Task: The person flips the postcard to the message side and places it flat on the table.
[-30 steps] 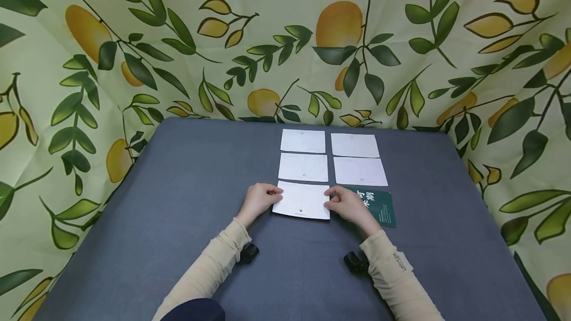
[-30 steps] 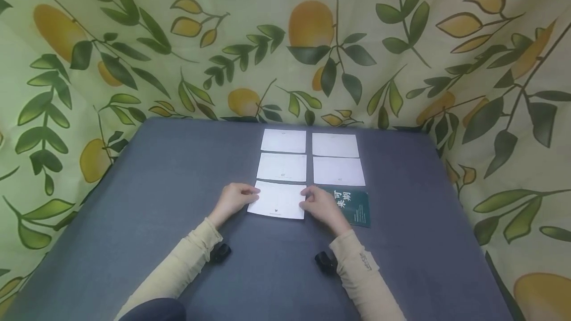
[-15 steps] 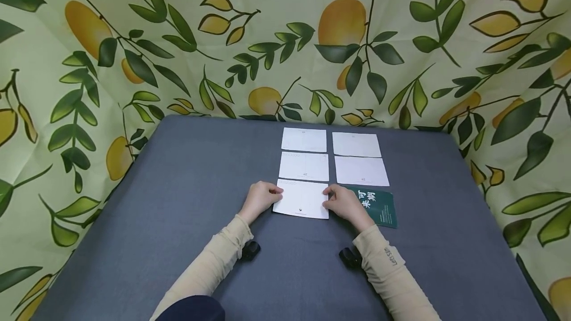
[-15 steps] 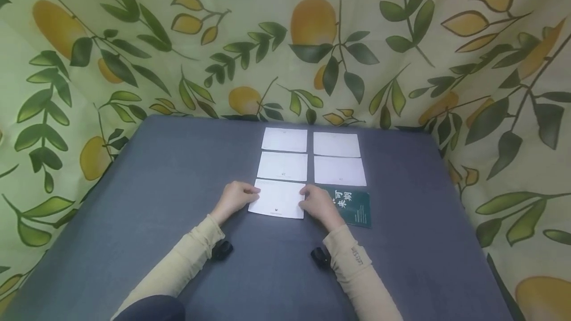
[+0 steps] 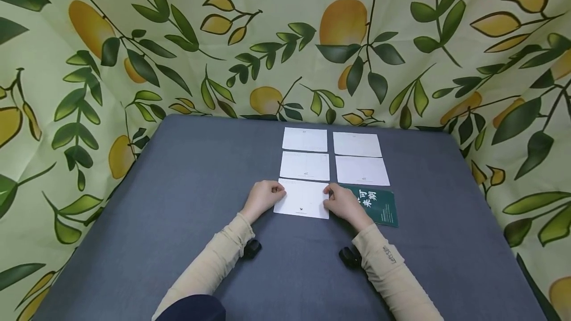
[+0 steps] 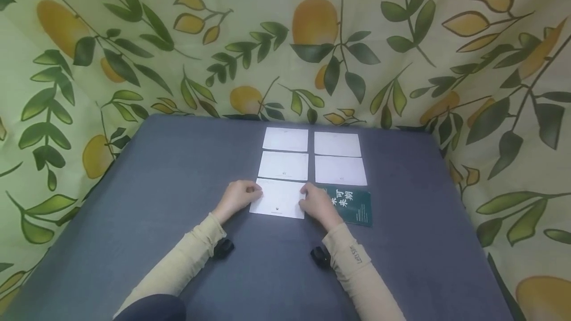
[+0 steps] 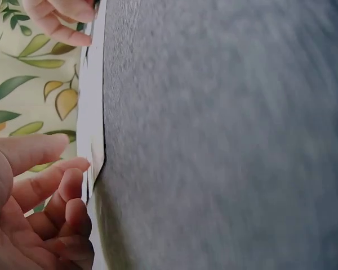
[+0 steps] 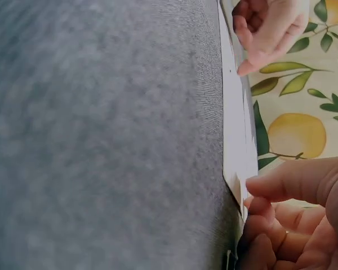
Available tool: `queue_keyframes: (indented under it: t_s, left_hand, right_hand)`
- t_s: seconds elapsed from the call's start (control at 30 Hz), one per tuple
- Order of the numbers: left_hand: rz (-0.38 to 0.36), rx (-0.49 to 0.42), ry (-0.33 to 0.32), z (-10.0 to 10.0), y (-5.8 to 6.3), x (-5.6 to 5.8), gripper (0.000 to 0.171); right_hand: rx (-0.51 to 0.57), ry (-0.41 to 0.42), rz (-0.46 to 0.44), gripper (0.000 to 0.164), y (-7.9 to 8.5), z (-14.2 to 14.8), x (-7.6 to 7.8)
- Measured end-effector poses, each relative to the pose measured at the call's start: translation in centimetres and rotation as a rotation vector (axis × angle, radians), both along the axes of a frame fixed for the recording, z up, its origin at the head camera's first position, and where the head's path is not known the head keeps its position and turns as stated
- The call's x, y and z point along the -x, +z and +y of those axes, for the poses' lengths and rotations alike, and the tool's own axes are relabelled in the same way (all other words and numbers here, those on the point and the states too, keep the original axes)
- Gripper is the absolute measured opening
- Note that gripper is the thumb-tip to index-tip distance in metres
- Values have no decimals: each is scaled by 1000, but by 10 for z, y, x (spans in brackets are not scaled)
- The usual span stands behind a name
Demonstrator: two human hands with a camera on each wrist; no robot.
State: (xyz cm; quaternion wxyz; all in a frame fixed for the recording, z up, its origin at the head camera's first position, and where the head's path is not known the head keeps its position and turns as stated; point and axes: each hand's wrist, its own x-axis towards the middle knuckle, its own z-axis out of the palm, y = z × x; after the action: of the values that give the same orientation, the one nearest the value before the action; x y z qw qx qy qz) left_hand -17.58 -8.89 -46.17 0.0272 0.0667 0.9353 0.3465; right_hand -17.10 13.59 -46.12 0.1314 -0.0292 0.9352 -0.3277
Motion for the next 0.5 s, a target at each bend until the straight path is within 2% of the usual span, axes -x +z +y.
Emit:
queue_keyframes:
  t_s: [0.3,0.5]
  left_hand:
    - [11,-24,-17,19,10,-1,20]
    - [48,-92,-82,43,15,-4,22]
  right_hand:
    - [67,6,74,28,8,15,-8]
    - [86,-10,56,35,16,39,-14]
